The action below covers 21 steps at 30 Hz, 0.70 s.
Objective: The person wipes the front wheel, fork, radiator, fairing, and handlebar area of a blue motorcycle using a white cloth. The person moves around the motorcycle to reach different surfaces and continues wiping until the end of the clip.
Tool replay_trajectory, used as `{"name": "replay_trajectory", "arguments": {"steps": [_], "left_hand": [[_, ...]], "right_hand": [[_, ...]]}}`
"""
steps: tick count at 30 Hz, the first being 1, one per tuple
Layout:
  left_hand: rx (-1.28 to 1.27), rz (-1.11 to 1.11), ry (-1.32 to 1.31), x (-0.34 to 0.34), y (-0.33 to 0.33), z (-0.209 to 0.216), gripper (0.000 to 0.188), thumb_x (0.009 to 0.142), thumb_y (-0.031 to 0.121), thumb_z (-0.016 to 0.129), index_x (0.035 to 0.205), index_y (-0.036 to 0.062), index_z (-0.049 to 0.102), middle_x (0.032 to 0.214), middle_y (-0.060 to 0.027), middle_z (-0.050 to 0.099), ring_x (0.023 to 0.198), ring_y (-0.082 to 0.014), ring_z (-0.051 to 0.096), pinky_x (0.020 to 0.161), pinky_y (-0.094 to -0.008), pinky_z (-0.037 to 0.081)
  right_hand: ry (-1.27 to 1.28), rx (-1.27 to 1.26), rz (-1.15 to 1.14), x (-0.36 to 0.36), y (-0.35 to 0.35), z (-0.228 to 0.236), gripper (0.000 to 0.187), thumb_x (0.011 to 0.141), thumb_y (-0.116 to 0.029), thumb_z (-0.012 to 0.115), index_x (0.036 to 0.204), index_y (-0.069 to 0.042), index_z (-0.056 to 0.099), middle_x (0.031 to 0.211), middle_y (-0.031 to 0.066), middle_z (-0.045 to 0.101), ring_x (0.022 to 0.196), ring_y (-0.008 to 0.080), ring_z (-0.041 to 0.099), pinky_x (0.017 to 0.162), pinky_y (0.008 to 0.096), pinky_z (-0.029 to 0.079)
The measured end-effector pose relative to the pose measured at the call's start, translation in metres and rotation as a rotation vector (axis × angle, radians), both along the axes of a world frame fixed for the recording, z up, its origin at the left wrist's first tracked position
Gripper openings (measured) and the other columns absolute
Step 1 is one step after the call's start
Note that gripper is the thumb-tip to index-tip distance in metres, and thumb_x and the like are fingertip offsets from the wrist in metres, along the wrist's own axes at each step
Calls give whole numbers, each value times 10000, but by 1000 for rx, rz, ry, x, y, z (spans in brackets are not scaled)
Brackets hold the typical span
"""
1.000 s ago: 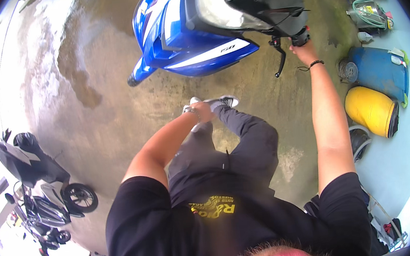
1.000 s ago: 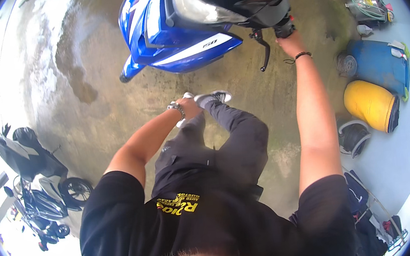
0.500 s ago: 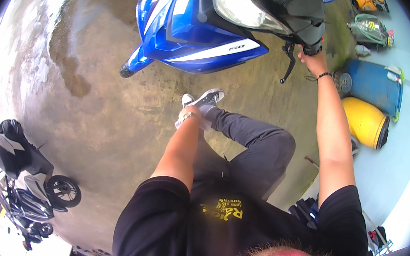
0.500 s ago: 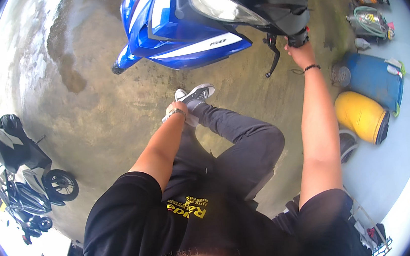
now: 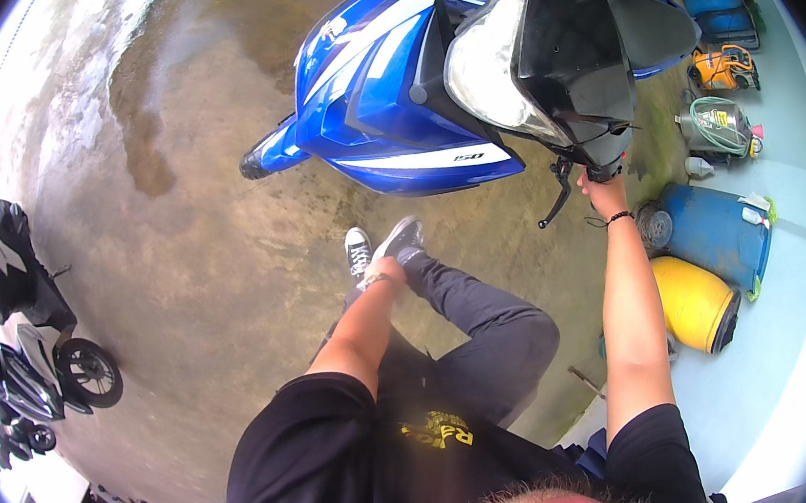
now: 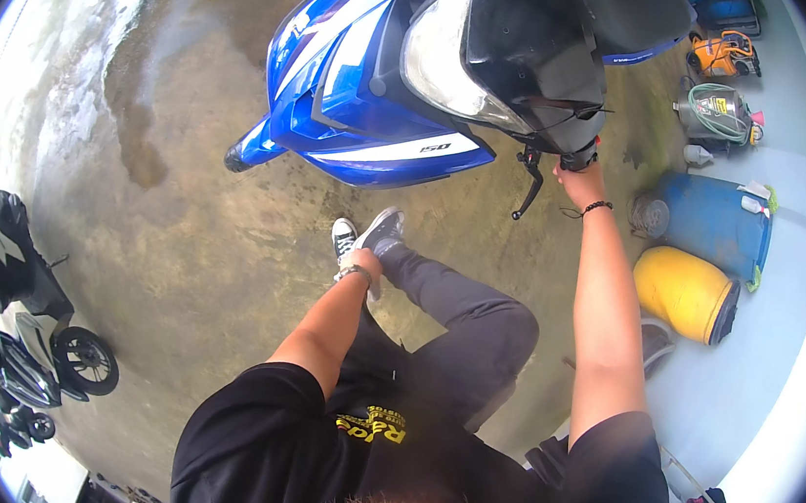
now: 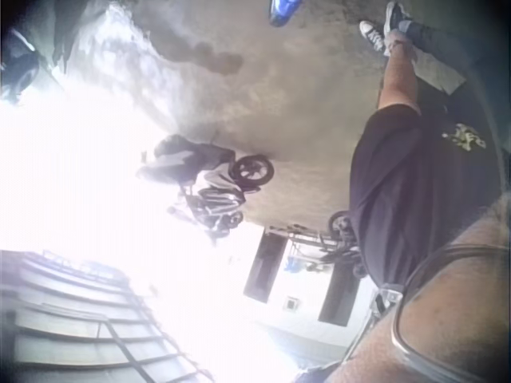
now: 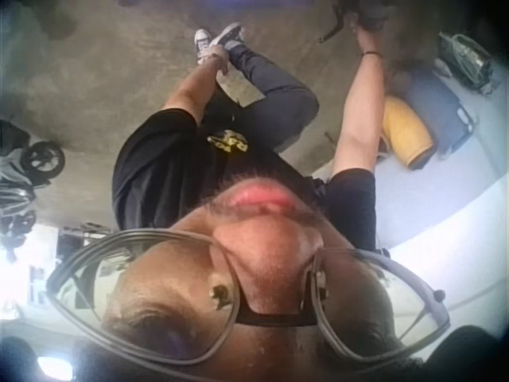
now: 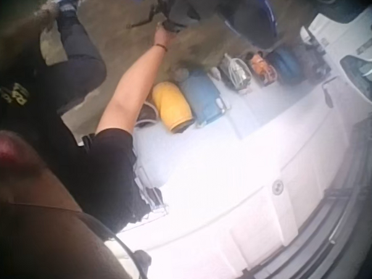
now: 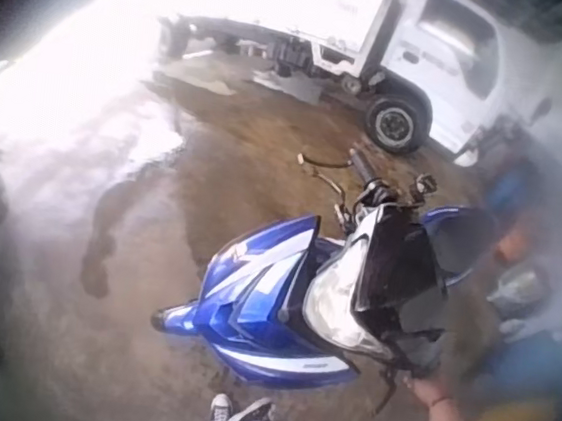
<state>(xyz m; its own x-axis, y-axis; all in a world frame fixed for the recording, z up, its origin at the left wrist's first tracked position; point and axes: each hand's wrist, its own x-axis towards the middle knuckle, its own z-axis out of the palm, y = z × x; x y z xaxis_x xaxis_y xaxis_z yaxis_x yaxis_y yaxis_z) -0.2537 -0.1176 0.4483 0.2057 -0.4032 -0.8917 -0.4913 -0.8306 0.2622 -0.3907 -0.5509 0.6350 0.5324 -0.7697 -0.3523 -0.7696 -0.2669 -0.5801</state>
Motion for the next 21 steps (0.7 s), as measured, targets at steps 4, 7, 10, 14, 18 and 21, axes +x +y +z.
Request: {"name": "replay_trajectory", "arguments": {"steps": [4, 7, 10, 14, 18, 21], "left_hand": [[-154, 249, 258, 12, -9, 20, 630, 834, 521, 765, 1217, 21, 734, 1189, -145, 741, 1063, -282, 711, 912, -373, 554], [-38, 518, 553, 36, -12, 47, 652, 879, 462, 743, 1343, 12, 652, 1261, -142, 696, 1097, -255, 680, 955, -368, 522], [-364, 749, 1041, 68, -4, 86, 633, 914, 339, 698, 1443, 24, 550, 1320, -128, 654, 1140, -227, 660, 974, -374, 524], [-550, 1005, 1430, 104, 11, 141, 628, 887, 264, 675, 1443, 16, 520, 1313, -173, 646, 1188, -286, 645, 1066, -449, 485], [-631, 1338, 1688, 80, -9, 186, 512, 955, 254, 614, 1373, -39, 576, 1275, -174, 691, 1124, -288, 689, 997, -423, 546], [-733, 1208, 1754, 41, -68, 224, 414, 1045, 230, 529, 1374, -13, 591, 1272, -144, 699, 1172, -252, 668, 1037, -421, 520]], "right_hand": [[-51, 35, -64, -6, -2, -5, 127, 837, -152, 733, 889, -40, 704, 756, 52, 725, 656, 137, 667, 641, 329, 518], [83, -6, -51, -8, -5, -12, 163, 872, -147, 701, 1012, -66, 724, 770, 38, 723, 667, 105, 652, 637, 298, 505], [132, -128, -31, -5, -8, -20, 219, 885, -178, 703, 1078, -81, 739, 784, 53, 733, 698, 120, 674, 656, 307, 517], [176, -219, -60, 1, 1, -20, 267, 864, -244, 746, 1059, -61, 742, 824, 130, 752, 784, 274, 739, 712, 393, 552], [110, -216, -71, 17, 19, -1, 367, 805, -344, 757, 1007, -37, 746, 936, 236, 743, 966, 448, 701, 824, 499, 569], [194, -139, 115, 23, 21, 24, 448, 805, -358, 742, 1095, -18, 717, 1092, 260, 722, 1033, 450, 686, 882, 497, 561]]}}
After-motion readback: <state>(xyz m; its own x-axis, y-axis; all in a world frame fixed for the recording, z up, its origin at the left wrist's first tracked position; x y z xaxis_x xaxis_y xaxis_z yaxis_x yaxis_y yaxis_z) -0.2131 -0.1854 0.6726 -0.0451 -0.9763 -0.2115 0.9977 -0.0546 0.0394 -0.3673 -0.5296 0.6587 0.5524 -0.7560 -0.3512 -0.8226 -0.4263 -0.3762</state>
